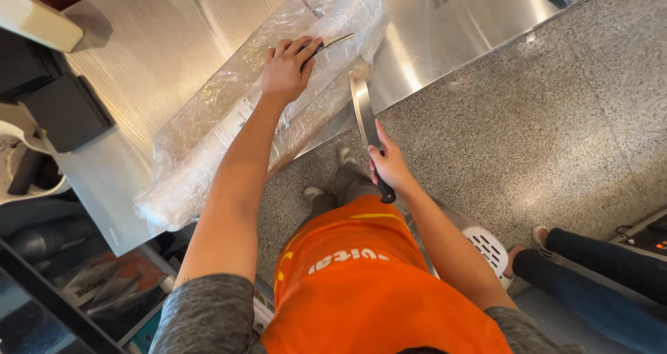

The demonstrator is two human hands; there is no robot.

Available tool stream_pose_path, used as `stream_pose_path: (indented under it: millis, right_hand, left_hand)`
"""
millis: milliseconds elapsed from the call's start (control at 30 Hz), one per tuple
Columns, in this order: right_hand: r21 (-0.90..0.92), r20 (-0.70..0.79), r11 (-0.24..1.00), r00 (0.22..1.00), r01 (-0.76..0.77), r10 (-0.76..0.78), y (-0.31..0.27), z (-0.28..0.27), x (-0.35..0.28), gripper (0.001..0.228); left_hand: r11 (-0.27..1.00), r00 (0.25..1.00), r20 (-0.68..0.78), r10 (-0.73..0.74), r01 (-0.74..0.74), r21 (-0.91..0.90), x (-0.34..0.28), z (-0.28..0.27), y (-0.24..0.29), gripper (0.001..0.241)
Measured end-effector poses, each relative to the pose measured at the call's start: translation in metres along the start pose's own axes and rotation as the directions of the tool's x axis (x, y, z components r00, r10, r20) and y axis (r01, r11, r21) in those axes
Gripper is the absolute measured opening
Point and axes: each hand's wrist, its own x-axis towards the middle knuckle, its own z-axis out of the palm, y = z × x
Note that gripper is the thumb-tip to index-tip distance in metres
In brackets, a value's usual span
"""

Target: Unboxing and unwrapping various supply items at a coffee shop counter.

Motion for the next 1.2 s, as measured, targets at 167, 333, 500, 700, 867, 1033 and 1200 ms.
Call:
stream_pose_path:
  millis: [167, 333, 500, 700, 867, 1033, 1200]
  right_hand:
    - [0.067, 0.062, 0.996, 0.997, 0.052, -0.056, 0.027, 0.005, -0.008, 0.072]
    - [-0.064, 0.030, 0.995, 0.997, 0.070, -0.068, 0.032, -0.030, -0.021, 0.070]
    - [-0.576, -0.379, 0.812, 0.850, 0.092, -0.365, 0.030, -0.112, 0.044, 0.057]
    - [-0.738, -0.305, 0.663, 0.811, 0.129, -0.498, -0.022, -0.145, 0.141, 0.055]
    - [-0.749, -0.201, 0.637, 0.855, 0.181, -0.478, -0.038, -0.133, 0.174, 0.056]
    - [-0.127, 0.136, 0.843, 0.851, 0.522, -0.507, -0.090, -0.098, 0.145, 0.057]
    - [-0.009, 0.259, 0.818, 0.791, 0.576, -0.554, -0.078, -0.079, 0.155, 0.073]
  left_hand:
    - [0.999, 0.999, 0.030, -0.024, 0.025, -0.022, -0.010, 0.006, 0.001, 0.044]
    - [0.999, 0.999, 0.017, -0.046, 0.047, -0.024, -0.002, 0.005, -0.008, 0.045]
    - [0.985, 0.992, -0.029, -0.122, 0.118, -0.128, 0.002, 0.010, -0.012, 0.042]
    - [0.945, 0.955, -0.233, -0.185, 0.108, -0.308, 0.016, -0.009, 0.030, 0.028]
    - [0.532, 0.885, -0.058, -0.462, 0.224, -0.817, 0.057, 0.019, 0.076, 0.023]
    - [0.302, 0.899, -0.005, -0.437, 0.142, -0.943, 0.076, 0.079, 0.109, 0.021]
    - [0.058, 0.818, 0.302, -0.489, 0.376, -0.925, 0.067, 0.103, 0.140, 0.023]
